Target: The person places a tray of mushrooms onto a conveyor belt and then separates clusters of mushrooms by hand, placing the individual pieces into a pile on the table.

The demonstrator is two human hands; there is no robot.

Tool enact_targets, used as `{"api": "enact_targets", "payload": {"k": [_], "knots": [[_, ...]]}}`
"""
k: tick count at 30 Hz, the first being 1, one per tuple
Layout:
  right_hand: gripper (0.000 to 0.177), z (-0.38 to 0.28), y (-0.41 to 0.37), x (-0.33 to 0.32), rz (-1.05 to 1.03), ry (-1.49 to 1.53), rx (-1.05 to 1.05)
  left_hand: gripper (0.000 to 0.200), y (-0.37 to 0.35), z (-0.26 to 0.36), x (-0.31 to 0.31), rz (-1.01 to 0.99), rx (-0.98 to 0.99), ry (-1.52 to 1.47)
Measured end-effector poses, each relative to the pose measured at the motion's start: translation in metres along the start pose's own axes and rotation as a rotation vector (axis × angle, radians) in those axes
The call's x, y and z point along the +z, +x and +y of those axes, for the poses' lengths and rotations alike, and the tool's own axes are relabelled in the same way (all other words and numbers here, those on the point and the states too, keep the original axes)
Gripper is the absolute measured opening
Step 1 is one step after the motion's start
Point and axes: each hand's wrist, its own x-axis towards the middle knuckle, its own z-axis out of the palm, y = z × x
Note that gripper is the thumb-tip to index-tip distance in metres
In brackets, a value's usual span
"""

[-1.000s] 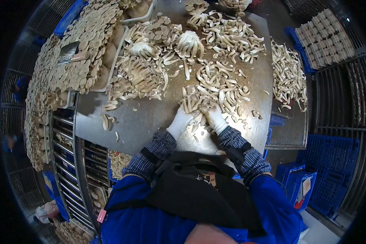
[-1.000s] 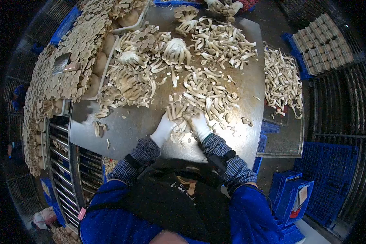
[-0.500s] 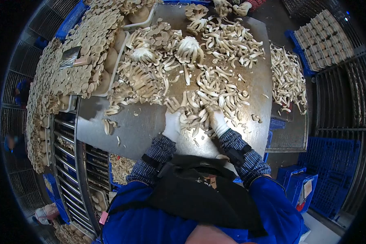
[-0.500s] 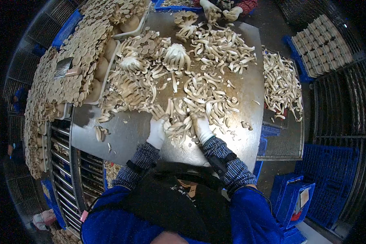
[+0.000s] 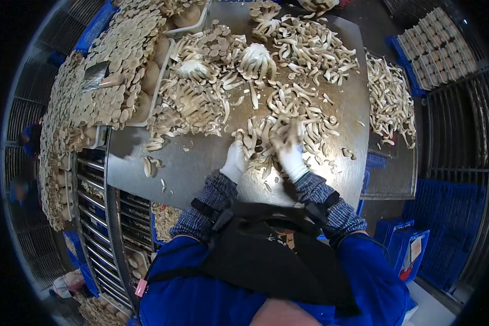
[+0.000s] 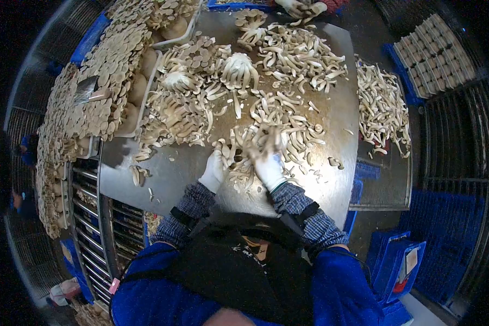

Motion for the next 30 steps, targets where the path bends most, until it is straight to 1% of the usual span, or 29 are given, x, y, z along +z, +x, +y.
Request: {"api": "enact_targets", "payload": {"k": [1, 2, 4, 5, 6, 8, 9, 10, 12, 13, 14, 16, 17, 18, 20, 21, 22, 24, 25, 26, 28, 29, 30], "knots": [[0.086, 0.000, -0.006, 0.006, -0.080, -0.084, -0.087, 0.038, 0.002, -0.001, 0.003, 0.000, 0.008, -0.065], [0.080, -0.006, -0.013, 0.012, -0.159, -0.020, -0.059, 0.038, 0.002, -0.001, 0.002, -0.005, 0.004, -0.059], [0.070, 0.008, -0.019, 0.025, -0.334, 0.081, 0.041, 0.030, 0.000, -0.003, 0.000, -0.217, -0.251, -0.086], [0.064, -0.018, -0.019, 0.014, -0.327, -0.011, 0.083, 0.030, -0.001, -0.004, 0.000, -0.218, -0.254, -0.085], [0.064, -0.014, -0.018, 0.014, -0.328, -0.011, 0.086, 0.030, -0.002, -0.007, 0.000, -0.218, -0.168, 0.081], [0.061, 0.000, -0.012, 0.018, -0.382, -0.139, -0.045, 0.032, -0.007, -0.008, 0.000, -0.210, 0.010, 0.412], [0.052, 0.004, -0.011, 0.021, -0.361, -0.066, -0.091, 0.033, -0.014, -0.005, 0.005, -0.189, -0.040, 0.388], [0.052, 0.009, -0.011, 0.022, -0.359, -0.064, -0.094, 0.033, -0.013, -0.004, 0.003, -0.190, -0.038, 0.390], [0.045, 0.018, -0.008, 0.021, -0.505, 0.480, 0.302, 0.028, -0.002, -0.004, -0.012, -0.089, -0.062, 0.345], [0.044, 0.022, -0.008, 0.020, -0.497, 0.660, 0.269, 0.029, 0.002, -0.006, -0.023, -0.106, -0.085, 0.305], [0.044, 0.025, -0.008, 0.017, -0.497, 0.659, 0.272, 0.031, 0.001, -0.002, -0.024, -0.121, -0.109, 0.265], [0.037, 0.032, -0.006, 0.012, -0.348, 0.287, 0.129, 0.033, 0.000, -0.004, -0.020, -0.077, 0.081, 0.352], [0.033, 0.032, -0.002, 0.011, -0.279, 0.160, 0.176, 0.031, -0.019, 0.012, -0.003, -0.069, 0.060, 0.419], [0.033, 0.034, 0.001, 0.012, -0.282, 0.158, 0.179, 0.031, -0.021, 0.016, 0.003, -0.066, 0.057, 0.416], [0.033, 0.036, 0.011, 0.020, -0.039, 0.080, -0.037, 0.029, -0.015, 0.022, 0.009, 0.141, 0.121, 0.349], [0.034, 0.008, 0.019, 0.014, -0.105, 0.065, 0.032, 0.026, -0.014, 0.027, 0.004, 0.113, 0.173, 0.402], [0.039, 0.009, 0.026, 0.020, -0.074, -0.082, -0.145, 0.026, -0.010, 0.029, 0.003, 0.117, 0.171, 0.407], [0.045, 0.010, 0.045, 0.034, -0.136, -0.307, -0.219, 0.025, 0.000, 0.034, 0.004, 0.150, 0.313, 0.614], [0.045, 0.010, 0.055, 0.042, -0.158, -0.456, -0.289, 0.030, 0.016, 0.033, -0.006, 0.206, 0.444, 0.799], [0.040, 0.020, 0.062, 0.058, -0.136, -0.581, -0.333, 0.030, 0.020, 0.039, -0.005, 0.204, 0.445, 0.811], [0.033, 0.064, 0.084, 0.084, -0.291, -0.795, -0.357, 0.036, 0.028, 0.052, 0.001, 0.119, 0.268, 1.025], [0.031, 0.052, 0.088, 0.077, -0.317, -0.866, -0.393, 0.035, 0.048, 0.044, -0.007, -0.014, 0.574, 1.030], [0.031, 0.054, 0.094, 0.076, -0.310, -0.859, -0.388, 0.035, 0.047, 0.054, 0.012, -0.018, 0.575, 1.040]]}}
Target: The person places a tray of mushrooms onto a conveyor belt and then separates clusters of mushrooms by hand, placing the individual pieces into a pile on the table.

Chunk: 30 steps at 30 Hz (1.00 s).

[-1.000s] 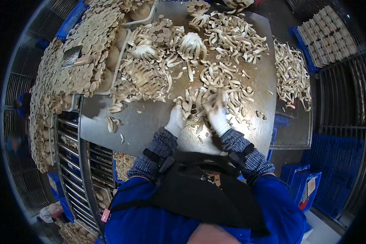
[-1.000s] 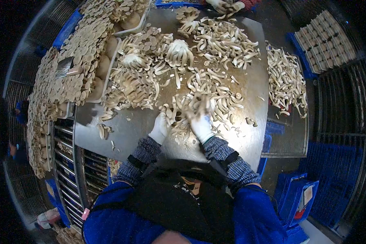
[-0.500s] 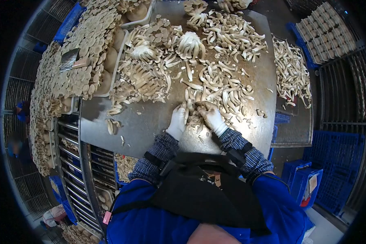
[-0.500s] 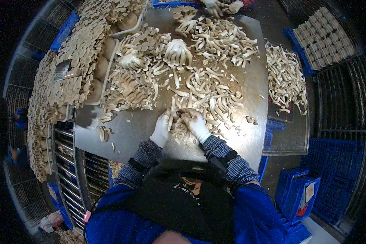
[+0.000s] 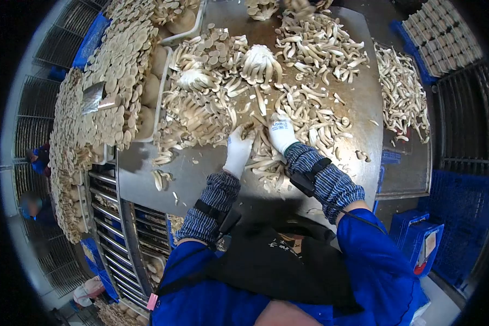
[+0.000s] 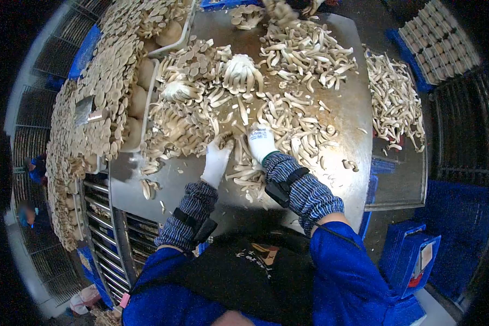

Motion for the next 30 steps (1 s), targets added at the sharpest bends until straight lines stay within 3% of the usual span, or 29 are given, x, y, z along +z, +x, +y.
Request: {"api": "enact_targets", "payload": {"k": [2, 3, 4, 7, 8, 10, 12, 15, 16, 18, 20, 21, 22, 23, 24, 25, 26, 27, 28, 29, 30], "knots": [[0.030, 0.007, 0.007, 0.000, -0.120, 0.031, 0.010, 0.039, 0.016, 0.033, 0.002, -0.074, -0.131, -0.203], [0.033, 0.005, 0.008, -0.027, -0.112, 0.091, 0.057, 0.045, 0.038, 0.024, -0.005, -0.142, -0.166, 0.247], [0.035, 0.009, 0.006, -0.024, 0.027, 0.212, 0.152, 0.045, 0.056, 0.014, -0.005, -0.147, -0.167, 0.247], [0.038, 0.024, -0.001, -0.036, 0.003, 0.424, 0.336, 0.062, 0.106, 0.022, 0.011, -0.116, 0.492, 0.668], [0.049, 0.025, -0.007, -0.040, 0.058, 0.445, 0.358, 0.064, 0.122, 0.048, 0.018, -0.113, 0.676, 0.787], [0.059, 0.012, -0.024, -0.057, 0.364, 0.301, 0.264, 0.073, 0.160, 0.096, 0.033, -0.212, 0.840, 1.216], [0.064, -0.010, -0.040, -0.078, 0.501, 0.144, 0.080, 0.060, 0.205, 0.092, 0.049, -0.285, 1.059, 1.397], [0.066, -0.055, -0.092, -0.031, 0.044, 0.283, -0.233, 0.044, 0.254, 0.066, 0.073, -0.550, 1.099, 1.577], [0.067, -0.068, -0.106, -0.031, -0.123, 0.194, -0.397, 0.034, 0.256, 0.060, 0.078, -0.502, 1.162, 1.608], [0.066, -0.086, -0.125, -0.001, -0.254, 0.148, -0.568, 0.027, 0.249, 0.088, 0.090, -0.628, 1.058, 1.779], [0.061, -0.053, -0.140, 0.050, -0.292, 0.208, -0.625, 0.019, 0.253, 0.086, 0.089, -0.558, 0.928, 1.652], [0.059, -0.032, -0.146, 0.053, -0.234, 0.303, -0.525, 0.019, 0.256, 0.087, 0.084, -0.481, 0.832, 1.551], [0.057, -0.013, -0.136, 0.026, -0.317, 0.293, -0.542, 0.019, 0.264, 0.084, 0.073, -0.501, 0.727, 1.476], [0.053, 0.010, -0.135, 0.021, -0.326, 0.482, -0.465, 0.018, 0.265, 0.087, 0.060, -0.421, 0.742, 1.483], [0.054, 0.039, -0.138, 0.040, -0.374, 0.322, -0.397, 0.020, 0.262, 0.091, 0.049, -0.338, 0.752, 1.490], [0.052, 0.048, -0.110, -0.015, -0.628, 0.342, -0.203, 0.031, 0.252, 0.103, 0.038, -0.315, 0.779, 1.480], [0.051, 0.064, -0.102, -0.010, -0.461, 0.338, -0.199, 0.031, 0.247, 0.106, 0.030, -0.303, 0.777, 1.487], [0.052, 0.074, -0.079, -0.030, -0.691, 0.127, -0.110, 0.037, 0.243, 0.108, 0.023, -0.240, 0.625, 1.351], [0.053, 0.090, -0.070, -0.003, -0.488, 0.148, -0.085, 0.042, 0.238, 0.111, 0.016, -0.175, 0.479, 1.210], [0.052, 0.095, -0.057, -0.017, -0.290, 0.118, -0.147, 0.048, 0.227, 0.114, 0.007, -0.076, 0.348, 1.007], [0.053, 0.089, -0.041, -0.041, -0.212, 0.235, -0.018, 0.048, 0.219, 0.106, -0.002, 0.013, 0.337, 0.697]]}}
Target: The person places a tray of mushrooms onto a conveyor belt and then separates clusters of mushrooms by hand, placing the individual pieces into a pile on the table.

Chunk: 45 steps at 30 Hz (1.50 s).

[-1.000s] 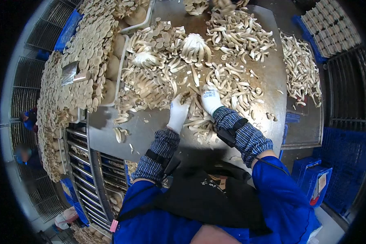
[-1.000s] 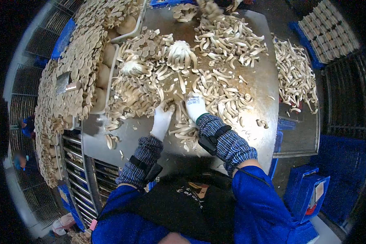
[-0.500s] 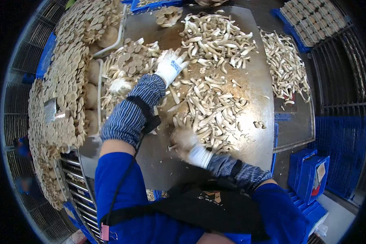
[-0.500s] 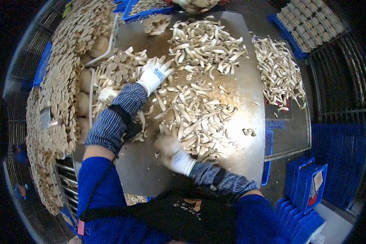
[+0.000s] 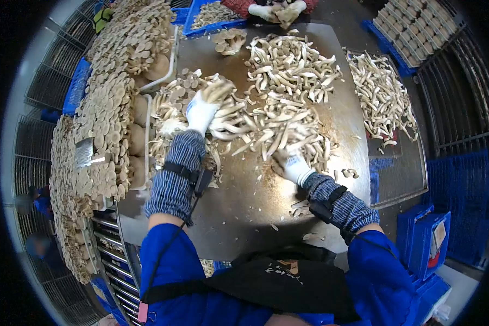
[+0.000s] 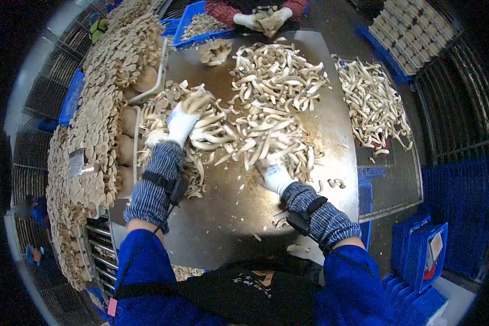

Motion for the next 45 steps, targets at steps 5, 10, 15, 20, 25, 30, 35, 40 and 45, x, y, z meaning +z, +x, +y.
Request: {"api": "enact_targets", "payload": {"k": [5, 10, 15, 20, 25, 30, 35, 40, 45], "knots": [[0.067, -0.067, 0.014, -0.012, 0.330, 0.972, 0.008, 0.057, -0.101, -0.013, -0.002, 0.026, -0.294, -1.096], [0.036, -0.126, -0.005, -0.024, 0.035, 1.493, 0.390, 0.029, -0.230, 0.000, 0.065, -0.232, -0.721, -1.450], [0.015, -0.095, -0.035, 0.000, 0.288, 0.857, 0.426, 0.031, -0.269, 0.019, 0.051, -0.135, -0.778, -1.341], [0.030, -0.106, -0.068, -0.012, 0.250, 1.081, 0.419, 0.037, -0.289, 0.032, 0.077, -0.387, -0.624, -1.257], [0.046, -0.043, -0.073, 0.030, 0.367, 0.717, 0.555, 0.022, -0.274, 0.033, 0.090, -0.206, -0.595, -1.098], [0.033, -0.001, -0.048, 0.080, 0.492, 1.008, 0.560, 0.043, -0.273, 0.049, 0.084, -0.408, -0.443, -1.153], [0.020, -0.014, -0.024, 0.029, 0.810, 1.424, 0.727, 0.053, -0.288, 0.046, 0.070, -0.553, -0.708, -1.077], [0.008, -0.033, 0.003, -0.059, 0.947, 1.485, 0.750, 0.090, -0.335, -0.026, 0.059, -0.379, -0.529, -0.458], [0.056, -0.021, 0.039, 0.011, 0.299, 0.594, 0.209, 0.100, -0.314, -0.044, 0.048, -0.043, -0.466, -0.314]]}}
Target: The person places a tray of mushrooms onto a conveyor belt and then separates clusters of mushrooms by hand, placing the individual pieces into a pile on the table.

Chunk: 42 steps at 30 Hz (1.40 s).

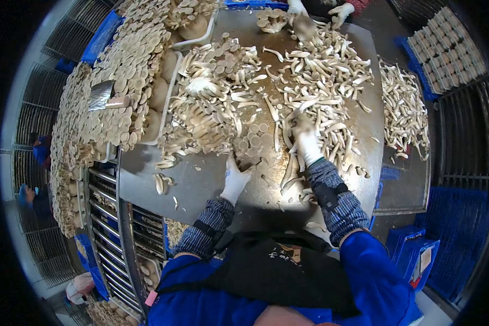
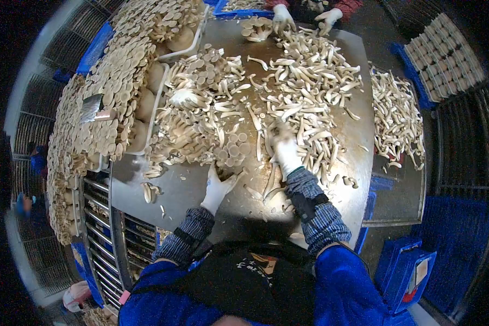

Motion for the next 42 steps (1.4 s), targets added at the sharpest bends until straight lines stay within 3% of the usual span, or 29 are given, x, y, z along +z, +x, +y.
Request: {"api": "enact_targets", "payload": {"k": [1, 2, 3, 4, 5, 7, 9, 10, 11, 13, 15, 17, 18, 19, 21, 22, 27, 29, 30, 32, 33, 35, 36, 37, 38, 39, 40, 41, 42], "knots": [[0.064, 0.015, 0.003, 0.034, -0.052, -0.008, -0.235, 0.102, 0.011, 0.004, 0.001, 0.025, 0.034, -0.035], [0.070, -0.023, -0.010, 0.035, -0.242, -0.085, -0.192, 0.105, 0.026, -0.004, 0.005, -0.036, 0.061, 0.018], [0.069, -0.019, -0.009, 0.050, -0.382, 0.130, -0.002, 0.105, 0.034, 0.001, 0.007, -0.031, 0.058, 0.017], [0.068, -0.015, -0.008, 0.065, -0.478, 0.323, 0.215, 0.102, 0.040, 0.008, 0.013, -0.072, 0.022, -0.188], [0.066, -0.022, -0.010, 0.067, -0.443, 0.480, 0.127, 0.099, 0.047, 0.016, 0.015, -0.114, -0.012, -0.395], [0.059, -0.030, -0.008, 0.052, -0.484, 0.327, 0.058, 0.101, 0.051, 0.027, 0.013, -0.091, -0.016, -0.348], [0.052, -0.024, -0.010, 0.045, -0.517, 0.175, -0.009, 0.102, 0.048, 0.037, 0.012, -0.276, -0.242, -1.078], [0.053, -0.011, -0.014, 0.045, -0.551, 0.217, 0.077, 0.093, 0.045, 0.041, 0.008, -0.292, -0.404, -0.902], [0.047, -0.023, -0.025, 0.035, -0.514, 0.382, 0.121, 0.093, 0.043, 0.037, 0.011, -0.299, -0.401, -0.903], [0.036, -0.049, -0.046, 0.014, -0.432, 0.720, 0.194, 0.054, 0.045, 0.002, 0.033, -0.234, -0.336, -1.253], [0.028, -0.018, -0.056, 0.026, -0.185, 1.091, 0.316, 0.033, 0.038, 0.038, 0.011, -0.326, -0.439, -1.509], [0.032, -0.039, -0.066, 0.008, -0.123, 1.279, 0.411, 0.039, 0.038, 0.062, 0.003, -0.234, -0.438, -1.698], [0.032, -0.040, -0.072, 0.002, -0.143, 1.085, 0.372, 0.043, 0.042, 0.066, 0.012, -0.247, -0.624, -1.714], [0.032, -0.042, -0.078, -0.004, -0.160, 0.892, 0.329, 0.043, 0.033, 0.070, 0.026, -0.256, -0.618, -1.714], [0.031, -0.061, -0.091, 0.007, -0.022, 0.684, 0.341, 0.053, 0.005, 0.078, 0.049, -0.446, -0.204, -0.943], [0.032, -0.059, -0.095, -0.008, -0.156, -0.044, -0.106, 0.051, 0.001, 0.079, 0.049, -0.507, -0.217, -0.994], [0.027, -0.055, -0.101, -0.003, -0.187, -0.061, -0.033, 0.045, -0.003, 0.079, 0.047, -0.487, -0.279, -0.973], [0.029, -0.048, -0.101, 0.001, 0.044, 0.376, 0.175, 0.037, -0.001, 0.078, 0.045, -0.270, -0.406, -1.199], [0.031, -0.046, -0.103, -0.010, 0.011, 0.633, 0.297, 0.037, 0.002, 0.082, 0.033, -0.229, -0.488, -1.323], [0.036, -0.050, -0.106, -0.023, -0.043, 0.901, 0.422, 0.039, 0.009, 0.068, 0.025, -0.305, -0.418, -1.239], [0.033, -0.055, -0.107, -0.023, 0.011, 0.779, 0.324, 0.039, 0.009, 0.067, 0.023, -0.328, -0.381, -1.170], [0.029, -0.076, -0.106, -0.016, -0.160, 0.619, 0.127, 0.038, -0.005, 0.077, 0.031, -0.383, -0.315, -1.135], [0.025, -0.067, -0.104, 0.010, 0.011, 0.538, -0.098, 0.037, -0.013, 0.080, 0.034, -0.441, -0.254, -1.096], [0.025, -0.050, -0.106, 0.008, 0.013, 0.539, -0.099, 0.037, -0.008, 0.064, 0.034, -0.442, -0.253, -1.094], [0.025, -0.069, -0.108, -0.013, -0.112, 0.621, 0.123, 0.036, 0.005, 0.035, 0.034, -0.490, -0.257, -1.257], [0.025, -0.079, -0.110, -0.028, -0.238, 0.696, 0.348, 0.036, 0.008, 0.051, 0.019, -0.538, -0.262, -1.420], [0.034, -0.057, -0.109, -0.019, -0.182, 0.629, 0.212, 0.037, 0.000, 0.068, 0.007, -0.268, -0.509, -1.263], [0.044, -0.037, -0.107, -0.012, -0.115, 0.552, 0.079, 0.042, 0.004, 0.055, 0.003, -0.331, -0.610, -1.208], [0.054, -0.016, -0.106, -0.004, -0.040, 0.470, -0.044, 0.046, 0.006, 0.044, 0.012, -0.345, -0.497, -1.175]]}}
